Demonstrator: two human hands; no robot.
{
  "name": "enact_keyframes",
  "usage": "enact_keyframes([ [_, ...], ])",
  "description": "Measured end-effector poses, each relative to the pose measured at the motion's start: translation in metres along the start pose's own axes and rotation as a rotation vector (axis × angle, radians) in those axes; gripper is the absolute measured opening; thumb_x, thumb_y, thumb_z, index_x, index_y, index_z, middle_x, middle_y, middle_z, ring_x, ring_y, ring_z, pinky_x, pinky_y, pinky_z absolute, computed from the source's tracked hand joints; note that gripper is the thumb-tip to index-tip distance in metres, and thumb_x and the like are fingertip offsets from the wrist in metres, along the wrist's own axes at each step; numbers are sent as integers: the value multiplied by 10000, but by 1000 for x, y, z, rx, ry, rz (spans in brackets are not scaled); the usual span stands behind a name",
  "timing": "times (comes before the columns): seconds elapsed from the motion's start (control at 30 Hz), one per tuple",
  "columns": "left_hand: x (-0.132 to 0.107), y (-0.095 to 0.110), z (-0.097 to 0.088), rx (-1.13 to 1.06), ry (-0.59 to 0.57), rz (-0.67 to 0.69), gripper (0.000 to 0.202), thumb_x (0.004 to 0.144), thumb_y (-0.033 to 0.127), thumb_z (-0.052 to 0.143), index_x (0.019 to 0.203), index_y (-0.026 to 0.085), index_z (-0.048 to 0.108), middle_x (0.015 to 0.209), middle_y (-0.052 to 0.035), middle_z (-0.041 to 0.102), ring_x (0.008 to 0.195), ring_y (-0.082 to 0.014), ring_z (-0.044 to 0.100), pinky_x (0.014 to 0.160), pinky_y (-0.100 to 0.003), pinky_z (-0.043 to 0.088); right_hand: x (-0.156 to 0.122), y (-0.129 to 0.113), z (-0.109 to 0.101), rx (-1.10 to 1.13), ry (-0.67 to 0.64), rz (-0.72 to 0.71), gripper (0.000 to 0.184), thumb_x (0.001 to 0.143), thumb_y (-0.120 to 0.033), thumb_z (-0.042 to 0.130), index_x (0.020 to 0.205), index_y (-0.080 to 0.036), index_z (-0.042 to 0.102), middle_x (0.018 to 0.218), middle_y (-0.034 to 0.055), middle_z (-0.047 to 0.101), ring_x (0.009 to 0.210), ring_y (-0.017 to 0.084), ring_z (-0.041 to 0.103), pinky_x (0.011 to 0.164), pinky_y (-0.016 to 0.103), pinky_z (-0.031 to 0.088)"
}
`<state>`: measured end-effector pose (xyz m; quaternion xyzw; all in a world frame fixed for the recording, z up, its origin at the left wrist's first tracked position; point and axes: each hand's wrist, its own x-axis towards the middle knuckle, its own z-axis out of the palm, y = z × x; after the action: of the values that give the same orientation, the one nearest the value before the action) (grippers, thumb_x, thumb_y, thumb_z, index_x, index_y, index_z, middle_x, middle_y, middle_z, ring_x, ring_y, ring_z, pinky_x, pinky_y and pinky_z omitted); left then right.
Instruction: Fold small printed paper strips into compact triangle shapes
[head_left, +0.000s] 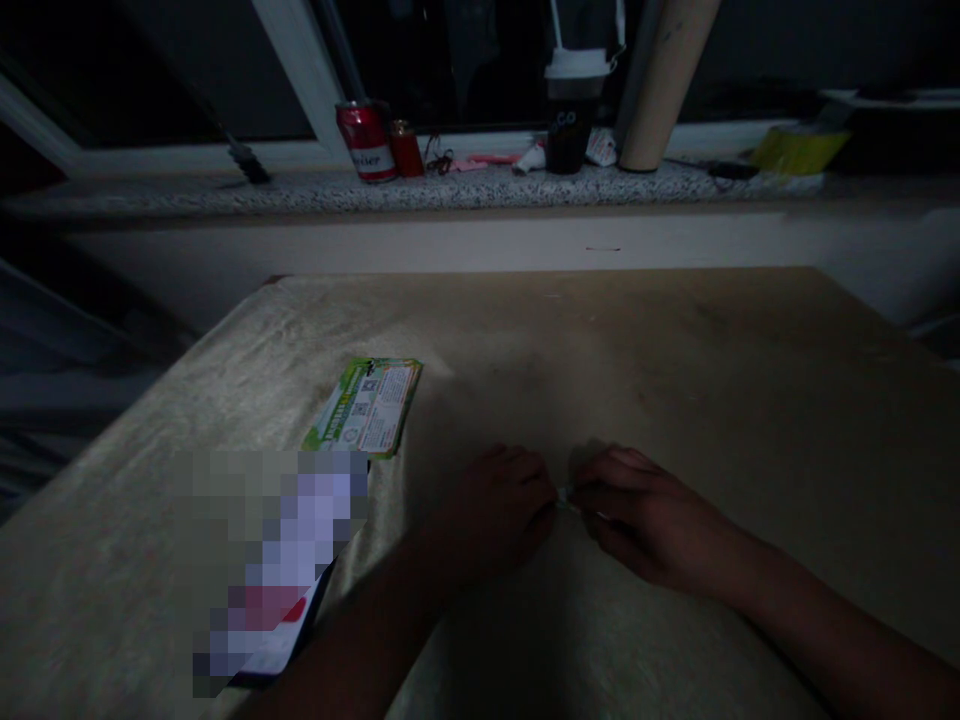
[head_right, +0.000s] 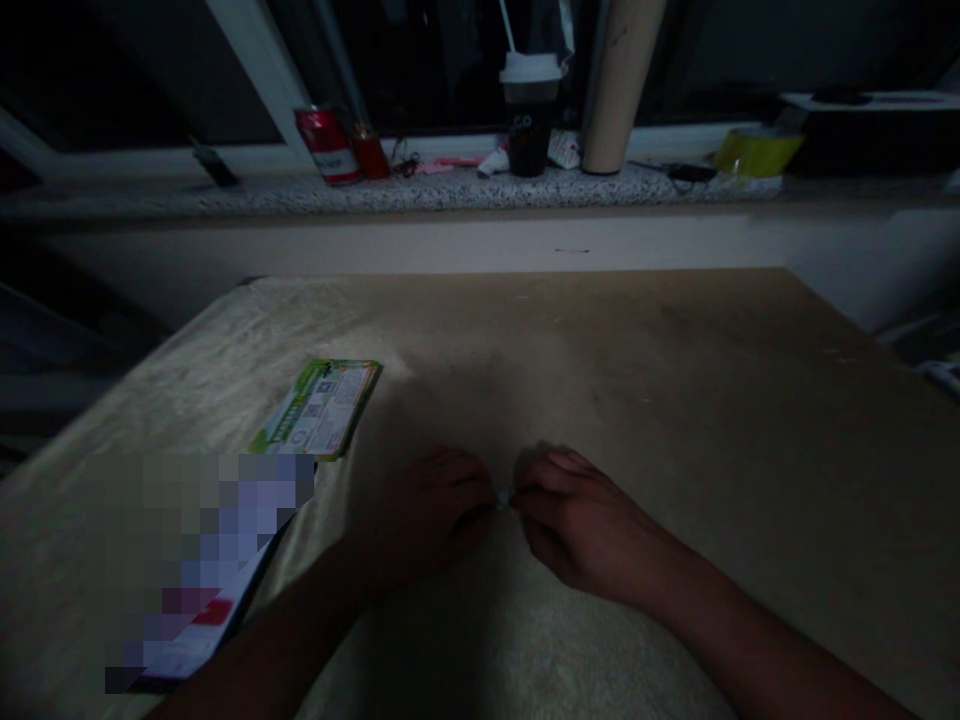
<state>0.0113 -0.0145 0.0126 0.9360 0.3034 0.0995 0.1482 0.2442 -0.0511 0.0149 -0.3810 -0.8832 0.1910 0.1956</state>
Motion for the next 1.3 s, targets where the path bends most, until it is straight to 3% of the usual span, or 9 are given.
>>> enact_keyframes([
  [0.43, 10, 3, 3, 75, -32, 21, 135, 995, 158, 509, 981, 149, 642, 1019, -76, 650, 926, -227, 588, 875, -382, 475, -3, -3, 3, -48, -41, 31, 167, 943, -133, 582, 987, -185, 735, 1034, 77, 668, 985, 239, 599, 923, 418, 476],
  [0.67, 13, 8, 7, -56, 53, -159, 90, 960, 182, 554, 951, 167, 642, 1124, -94, 605, 1080, -263, 552, 982, -448, 453, -2, -2, 4, -55, -20, 10, 190, 961, -143, 572, 991, -200, 751, 1010, 82, 676, 976, 238, 605, 907, 404, 484],
  [0.97, 22, 3, 5, -230, 122, -420, 61, 782, 210, 771, 827, 205, 731, 1278, -104, 551, 1249, -327, 517, 1055, -541, 418, 0, -4, -1, -27, -15, 8, 205, 938, -120, 578, 991, -209, 754, 1009, 75, 679, 974, 237, 602, 908, 401, 481],
  [1.17, 24, 9, -1, -247, 92, -479, 40, 760, 198, 790, 786, 211, 763, 1301, -103, 564, 1276, -344, 509, 1074, -548, 405, -1, -5, -1, -17, -33, 20, 339, 924, -108, 578, 1192, -256, 725, 1039, 66, 668, 993, 240, 598, 919, 407, 487],
  [1.3, 24, 2, -3, -246, 99, -462, 27, 770, 188, 775, 787, 204, 759, 1301, -100, 578, 1249, -336, 535, 1061, -542, 431, -1, -8, -2, -29, -43, 28, 393, 929, -122, 579, 1267, -279, 705, 1054, 72, 660, 1020, 253, 592, 938, 420, 490],
])
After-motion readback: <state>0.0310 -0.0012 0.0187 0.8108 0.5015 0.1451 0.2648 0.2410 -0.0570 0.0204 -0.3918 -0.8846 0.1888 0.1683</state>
